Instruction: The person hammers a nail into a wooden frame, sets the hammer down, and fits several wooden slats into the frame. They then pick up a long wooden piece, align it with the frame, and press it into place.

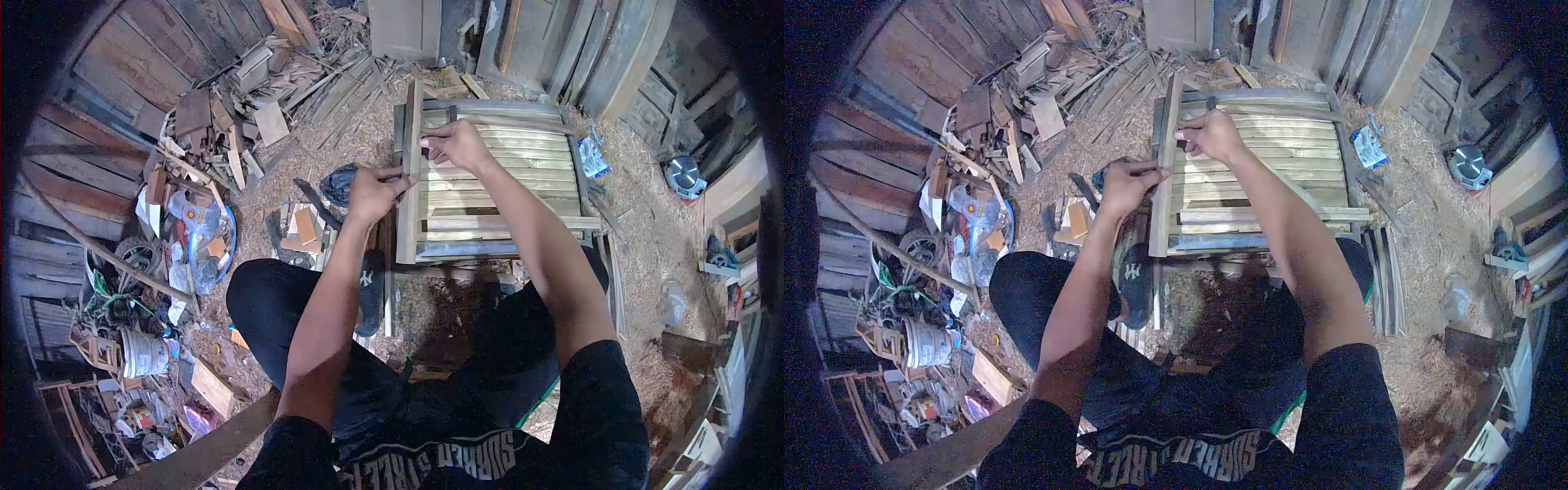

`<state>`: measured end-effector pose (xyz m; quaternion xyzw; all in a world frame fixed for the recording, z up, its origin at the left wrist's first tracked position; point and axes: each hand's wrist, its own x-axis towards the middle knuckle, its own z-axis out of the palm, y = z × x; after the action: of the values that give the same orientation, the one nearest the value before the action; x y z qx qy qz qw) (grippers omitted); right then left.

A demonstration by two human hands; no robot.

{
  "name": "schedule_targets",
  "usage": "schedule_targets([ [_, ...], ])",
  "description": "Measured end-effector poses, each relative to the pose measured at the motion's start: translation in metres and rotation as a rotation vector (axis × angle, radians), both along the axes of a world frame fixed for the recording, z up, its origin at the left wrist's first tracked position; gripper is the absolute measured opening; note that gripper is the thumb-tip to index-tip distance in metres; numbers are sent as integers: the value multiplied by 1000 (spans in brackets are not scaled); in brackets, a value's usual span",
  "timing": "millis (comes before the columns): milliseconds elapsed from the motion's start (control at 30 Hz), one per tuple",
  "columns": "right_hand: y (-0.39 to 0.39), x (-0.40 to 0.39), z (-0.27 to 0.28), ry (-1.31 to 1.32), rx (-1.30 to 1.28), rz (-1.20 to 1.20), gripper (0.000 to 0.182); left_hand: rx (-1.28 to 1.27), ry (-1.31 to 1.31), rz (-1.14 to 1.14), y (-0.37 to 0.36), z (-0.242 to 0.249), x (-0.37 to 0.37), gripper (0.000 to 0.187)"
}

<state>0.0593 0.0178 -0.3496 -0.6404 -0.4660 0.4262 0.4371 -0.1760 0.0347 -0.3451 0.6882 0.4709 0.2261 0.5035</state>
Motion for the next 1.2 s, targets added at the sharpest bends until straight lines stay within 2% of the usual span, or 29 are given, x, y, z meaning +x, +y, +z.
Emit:
schedule_targets([
  [133, 1, -5, -8, 133, 55, -51, 40, -133, -62, -8, -1, 3, 1, 54],
  [333, -3, -9, -4, 194, 65, -58, 43, -86, -80, -86, 5, -3, 6, 50],
  [433, -2, -6, -4, 213, 83, -54, 45, -71, -145, -48, 5, -7, 11, 48],
  [500, -3, -5, -3, 221, 89, -52, 46, -90, -91, -44, 4, -2, 14, 44],
  [667, -3, -5, -8, 183, 93, -61, 50, -67, 12, -61, 1, 6, 21, 38],
  [767, -9, -10, -1, 195, 101, -89, 52, 77, 14, -98, 10, -10, 22, 38],
  [833, -7, -6, -1, 147, 63, -71, 54, 196, 37, -72, 9, -2, 22, 39],
  [867, -6, -6, -2, 99, 30, -49, 57, 191, 40, -72, 9, -5, 22, 39],
  [900, -6, -9, -3, 34, 118, -68, 53, 168, 64, -57, 11, -10, 24, 40],
  [1033, -9, -8, 1, 68, 37, -52, 53, 108, 131, -62, 20, -15, 27, 42],
  [1200, -16, -12, 7, -68, 27, -18, 57, 69, 148, -60, 19, -9, 27, 42],
])
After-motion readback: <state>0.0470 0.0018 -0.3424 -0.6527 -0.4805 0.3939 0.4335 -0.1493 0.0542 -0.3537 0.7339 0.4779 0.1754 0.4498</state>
